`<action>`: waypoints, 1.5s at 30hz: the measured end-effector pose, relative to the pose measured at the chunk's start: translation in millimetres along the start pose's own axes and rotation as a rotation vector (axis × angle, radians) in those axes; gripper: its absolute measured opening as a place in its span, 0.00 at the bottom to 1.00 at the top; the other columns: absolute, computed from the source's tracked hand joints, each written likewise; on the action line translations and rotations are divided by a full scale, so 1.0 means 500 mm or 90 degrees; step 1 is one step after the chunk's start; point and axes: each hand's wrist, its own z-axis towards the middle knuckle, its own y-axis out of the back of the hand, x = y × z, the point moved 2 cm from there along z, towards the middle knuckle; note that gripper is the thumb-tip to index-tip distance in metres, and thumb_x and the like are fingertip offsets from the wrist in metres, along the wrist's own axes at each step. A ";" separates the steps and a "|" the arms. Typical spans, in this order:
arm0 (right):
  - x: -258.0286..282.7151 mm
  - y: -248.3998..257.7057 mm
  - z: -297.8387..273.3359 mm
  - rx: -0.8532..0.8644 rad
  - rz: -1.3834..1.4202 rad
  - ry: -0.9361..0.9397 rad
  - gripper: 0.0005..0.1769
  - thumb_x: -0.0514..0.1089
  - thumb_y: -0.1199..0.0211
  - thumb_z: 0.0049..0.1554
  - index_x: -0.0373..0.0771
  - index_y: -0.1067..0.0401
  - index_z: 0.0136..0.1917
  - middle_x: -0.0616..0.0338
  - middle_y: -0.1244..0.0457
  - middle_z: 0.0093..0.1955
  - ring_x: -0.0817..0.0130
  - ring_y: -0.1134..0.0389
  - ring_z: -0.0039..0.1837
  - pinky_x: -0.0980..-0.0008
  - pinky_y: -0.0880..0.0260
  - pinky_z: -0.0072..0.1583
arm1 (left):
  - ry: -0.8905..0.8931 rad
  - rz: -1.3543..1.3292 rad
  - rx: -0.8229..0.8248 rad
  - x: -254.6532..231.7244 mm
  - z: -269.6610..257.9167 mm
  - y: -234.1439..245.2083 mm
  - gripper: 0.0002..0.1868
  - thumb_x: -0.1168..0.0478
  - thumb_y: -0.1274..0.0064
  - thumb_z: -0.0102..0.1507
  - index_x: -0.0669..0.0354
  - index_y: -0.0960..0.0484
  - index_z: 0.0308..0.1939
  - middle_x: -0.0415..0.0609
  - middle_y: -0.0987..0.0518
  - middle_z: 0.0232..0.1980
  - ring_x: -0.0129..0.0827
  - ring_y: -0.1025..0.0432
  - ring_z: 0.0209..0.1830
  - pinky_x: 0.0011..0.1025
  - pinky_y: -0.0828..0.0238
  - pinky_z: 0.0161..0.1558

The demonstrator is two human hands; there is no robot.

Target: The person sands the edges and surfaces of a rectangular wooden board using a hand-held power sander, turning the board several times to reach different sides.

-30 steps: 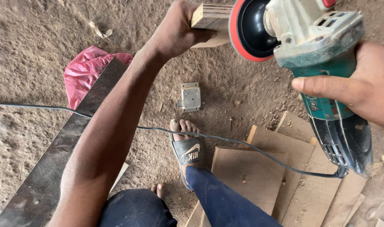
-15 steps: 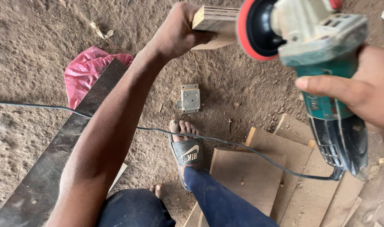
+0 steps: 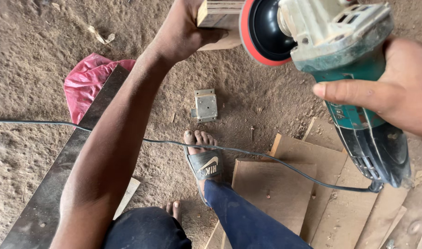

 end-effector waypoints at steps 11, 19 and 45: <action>-0.064 0.018 0.002 -0.023 -0.042 0.014 0.32 0.46 0.30 0.51 0.35 0.28 0.67 0.50 0.29 0.53 0.63 0.26 0.54 0.60 0.26 0.56 | 0.015 0.034 -0.011 0.002 -0.001 -0.002 0.20 0.68 0.32 0.65 0.63 0.22 0.58 0.56 0.15 0.55 0.38 0.18 0.57 0.39 0.16 0.60; -0.068 0.024 0.001 -0.044 0.069 0.027 0.30 0.47 0.31 0.54 0.33 0.28 0.66 0.48 0.30 0.51 0.62 0.26 0.51 0.60 0.25 0.54 | 0.038 0.045 -0.001 0.007 0.004 -0.004 0.13 0.68 0.33 0.66 0.63 0.17 0.53 0.54 0.13 0.50 0.36 0.16 0.51 0.36 0.14 0.55; -0.144 0.041 -0.025 -0.094 0.160 -0.029 0.28 0.44 0.32 0.55 0.33 0.29 0.66 0.49 0.31 0.48 0.60 0.26 0.46 0.59 0.22 0.48 | 0.021 0.054 0.023 -0.012 0.007 0.007 0.11 0.69 0.35 0.67 0.62 0.15 0.53 0.53 0.14 0.52 0.33 0.17 0.50 0.37 0.17 0.57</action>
